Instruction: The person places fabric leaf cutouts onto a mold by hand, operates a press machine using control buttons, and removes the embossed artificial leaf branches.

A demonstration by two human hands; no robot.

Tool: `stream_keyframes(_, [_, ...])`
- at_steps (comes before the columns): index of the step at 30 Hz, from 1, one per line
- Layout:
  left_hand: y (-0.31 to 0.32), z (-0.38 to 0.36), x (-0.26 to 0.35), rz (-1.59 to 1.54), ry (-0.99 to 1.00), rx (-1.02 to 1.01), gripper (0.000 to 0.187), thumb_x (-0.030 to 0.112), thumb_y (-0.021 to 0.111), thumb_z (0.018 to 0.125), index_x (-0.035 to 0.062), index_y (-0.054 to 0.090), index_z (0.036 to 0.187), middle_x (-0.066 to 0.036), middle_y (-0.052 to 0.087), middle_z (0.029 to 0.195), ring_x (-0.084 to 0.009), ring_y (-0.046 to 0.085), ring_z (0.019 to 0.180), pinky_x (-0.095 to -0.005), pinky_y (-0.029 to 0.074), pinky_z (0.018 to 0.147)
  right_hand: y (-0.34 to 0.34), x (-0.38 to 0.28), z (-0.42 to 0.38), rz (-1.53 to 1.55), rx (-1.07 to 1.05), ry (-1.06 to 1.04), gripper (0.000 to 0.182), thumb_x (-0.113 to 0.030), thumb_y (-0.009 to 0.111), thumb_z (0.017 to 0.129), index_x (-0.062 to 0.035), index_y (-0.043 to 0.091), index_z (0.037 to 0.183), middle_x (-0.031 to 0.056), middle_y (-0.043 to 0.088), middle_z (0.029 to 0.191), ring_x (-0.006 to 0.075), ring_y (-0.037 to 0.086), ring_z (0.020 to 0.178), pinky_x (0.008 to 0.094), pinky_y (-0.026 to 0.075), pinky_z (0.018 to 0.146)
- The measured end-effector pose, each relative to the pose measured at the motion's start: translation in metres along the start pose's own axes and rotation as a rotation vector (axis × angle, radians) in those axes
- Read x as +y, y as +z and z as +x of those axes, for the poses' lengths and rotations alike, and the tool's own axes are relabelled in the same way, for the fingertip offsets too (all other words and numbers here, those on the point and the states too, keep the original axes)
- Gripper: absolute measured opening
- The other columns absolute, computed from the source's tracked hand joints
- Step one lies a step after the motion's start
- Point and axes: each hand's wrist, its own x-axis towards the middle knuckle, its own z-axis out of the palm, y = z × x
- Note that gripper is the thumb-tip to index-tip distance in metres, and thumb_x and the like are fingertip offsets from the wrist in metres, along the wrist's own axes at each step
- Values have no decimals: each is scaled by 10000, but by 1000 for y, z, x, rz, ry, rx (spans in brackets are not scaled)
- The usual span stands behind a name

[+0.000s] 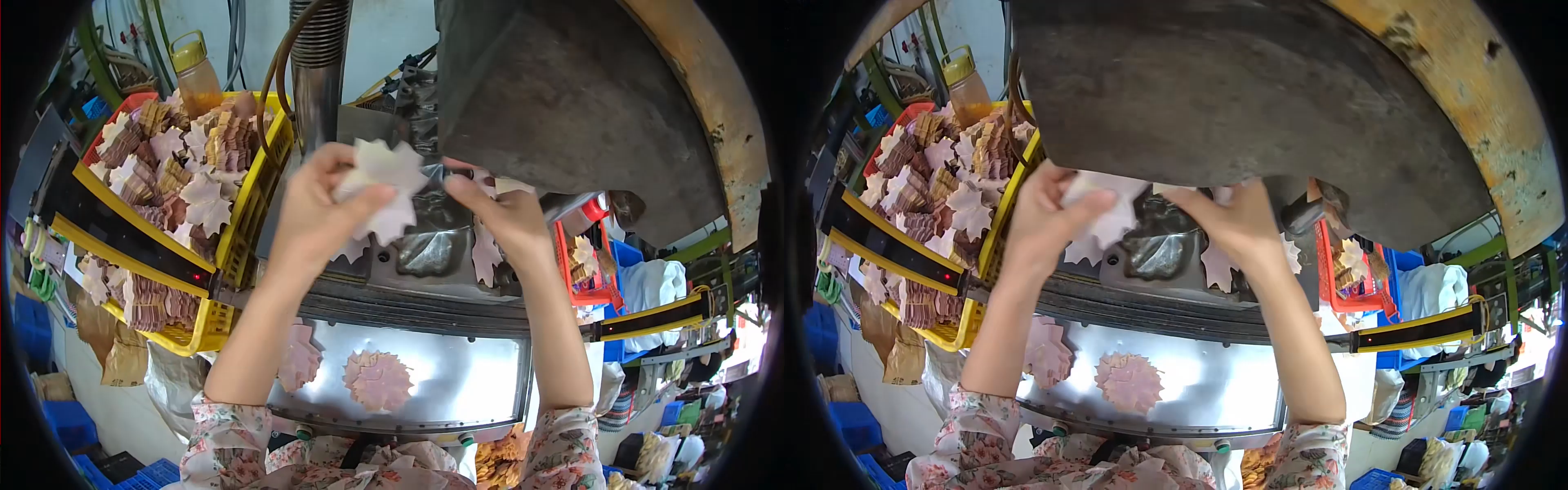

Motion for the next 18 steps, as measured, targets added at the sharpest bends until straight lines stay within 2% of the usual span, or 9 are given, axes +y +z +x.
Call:
stream_keyframes(2, [7,-5,-8,72,9,-61,353,75,763,840,-31,595,1132,-80,694,992,-134,645,861,-264,514,763,7,-12,4,195,-79,74,213,-204,784,849,-28,719,950,56,706,1008,135,628,854,329,504,759])
stream_keyframes(4, [-2,-5,-14,104,25,-79,362,80,767,833,-25,598,1136,-85,692,996,-149,642,875,-285,513,780,8,8,18,-73,-67,-107,216,-211,791,844,-32,705,928,57,694,994,136,611,861,316,496,775])
stream_keyframes(5, [-17,-6,-17,475,171,-14,349,89,769,827,-20,617,1121,-91,684,991,-171,635,899,-306,502,801,7,20,26,-206,-57,-196,219,-215,795,841,-34,698,917,58,688,988,136,602,865,309,493,783])
stream_keyframes(7, [-38,-8,-27,1215,450,118,324,107,772,815,-9,655,1093,-104,669,980,-216,620,946,-350,479,844,3,47,66,62,97,-212,218,-214,798,834,-34,680,869,48,672,938,142,588,813,297,483,745])
stream_keyframes(11, [-47,-7,-43,1309,276,-22,286,150,783,798,-4,706,1026,-132,635,980,-265,590,991,-379,441,877,2,96,166,-391,-2,-149,266,-288,781,843,-40,687,856,44,663,836,160,593,774,306,483,727])
stream_keyframes(12, [-48,-7,-40,1307,273,-23,286,150,783,798,-4,706,1026,-132,635,980,-265,590,991,-379,441,877,2,109,184,-545,-39,-118,284,-313,775,846,-42,689,852,42,660,802,166,594,760,309,483,721])
stream_keyframes(14, [-47,1,-24,811,129,-67,288,178,789,799,-16,715,999,-139,630,1001,-259,595,982,-368,444,867,2,117,201,-855,-110,-54,324,-363,764,853,-47,693,844,39,654,735,178,598,734,315,482,708])
stream_keyframes(16, [-40,12,-11,560,50,-90,291,192,792,800,-22,720,985,-143,628,1011,-256,597,977,-362,445,861,-2,99,186,-812,-111,-47,329,-373,761,852,-51,696,845,36,652,719,178,599,731,318,479,708])
stream_keyframes(18, [-12,32,-3,126,-190,-159,350,229,798,798,-37,707,1007,-148,624,1044,-252,592,989,-353,443,868,-1,62,161,-720,-115,-50,340,-393,755,851,-58,700,849,30,648,686,177,601,725,325,471,707])
